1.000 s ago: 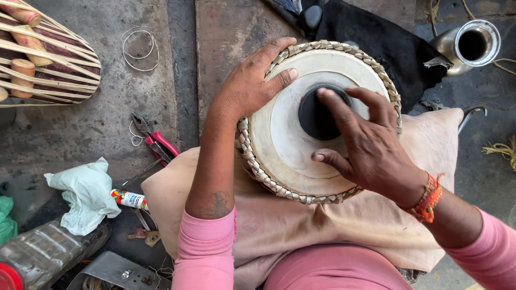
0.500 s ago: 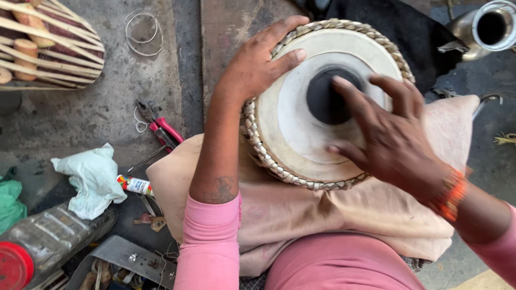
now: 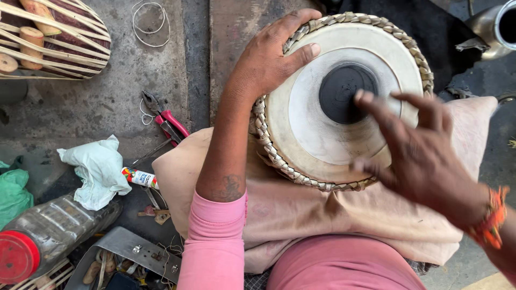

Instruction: The person applies a dark paste to the central black spot of a tabla drum and rubs it in with their fingers. They then use a metal file to scrape the drumhead surface and continue rubbing the paste. The drum remains on their lap throughout.

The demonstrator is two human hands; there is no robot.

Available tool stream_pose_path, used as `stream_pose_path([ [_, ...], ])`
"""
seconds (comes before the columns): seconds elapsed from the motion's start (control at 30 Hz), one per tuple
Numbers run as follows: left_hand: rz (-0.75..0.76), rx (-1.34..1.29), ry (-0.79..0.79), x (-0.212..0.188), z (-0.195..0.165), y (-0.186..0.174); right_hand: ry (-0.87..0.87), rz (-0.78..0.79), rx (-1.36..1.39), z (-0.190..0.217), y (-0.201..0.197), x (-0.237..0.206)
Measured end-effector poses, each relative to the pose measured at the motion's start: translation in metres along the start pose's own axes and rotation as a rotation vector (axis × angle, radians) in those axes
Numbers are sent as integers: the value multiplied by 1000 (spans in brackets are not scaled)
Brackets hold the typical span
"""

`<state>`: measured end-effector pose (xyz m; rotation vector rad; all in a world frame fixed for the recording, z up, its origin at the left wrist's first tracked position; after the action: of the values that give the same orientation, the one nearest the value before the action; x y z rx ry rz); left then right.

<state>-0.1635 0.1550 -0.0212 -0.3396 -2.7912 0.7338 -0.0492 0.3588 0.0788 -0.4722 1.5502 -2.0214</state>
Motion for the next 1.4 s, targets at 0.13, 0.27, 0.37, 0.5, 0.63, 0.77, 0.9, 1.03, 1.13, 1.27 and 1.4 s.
stream_pose_path([
  [0.13,17,-21,-69,-2,3,4,-99,-37,13,21,8,-1],
  [0.27,-41,30,15,-5,-5,-2,23,-48,-104,2,9,17],
  [0.37,-19,-4,18,-4,-3,-1,29,-45,-22,-9,1,8],
  [0.5,-46,8,-5,-4,1,1,-61,-16,106,2,9,-14],
  [0.63,-51,30,-20,-7,1,4,-76,-10,11,14,20,-11],
  [0.77,-67,72,-1,-6,-1,4,-111,-34,-56,21,14,7],
  [0.9,-67,82,16,-5,1,5,-119,-65,-61,25,7,19],
  [1.03,-47,52,18,-5,6,7,-43,-69,-105,14,9,26],
  [1.13,-51,51,2,-3,9,8,40,-41,-117,-2,9,22],
  [1.27,-49,38,16,0,9,8,3,-111,38,-6,-1,3],
  [1.4,-46,62,-26,-1,10,9,-54,-34,74,8,5,-8],
])
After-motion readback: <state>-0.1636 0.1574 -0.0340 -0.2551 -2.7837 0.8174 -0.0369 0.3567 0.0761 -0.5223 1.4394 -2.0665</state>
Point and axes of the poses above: each hand's wrist, its own x-axis towards the middle knuckle, its own y-axis out of the palm, z = x × y, the point moved 7 cm from there along x, towards the middle knuckle, and after that the axes turned 3 degrees about -x, right-handed, at the moved point
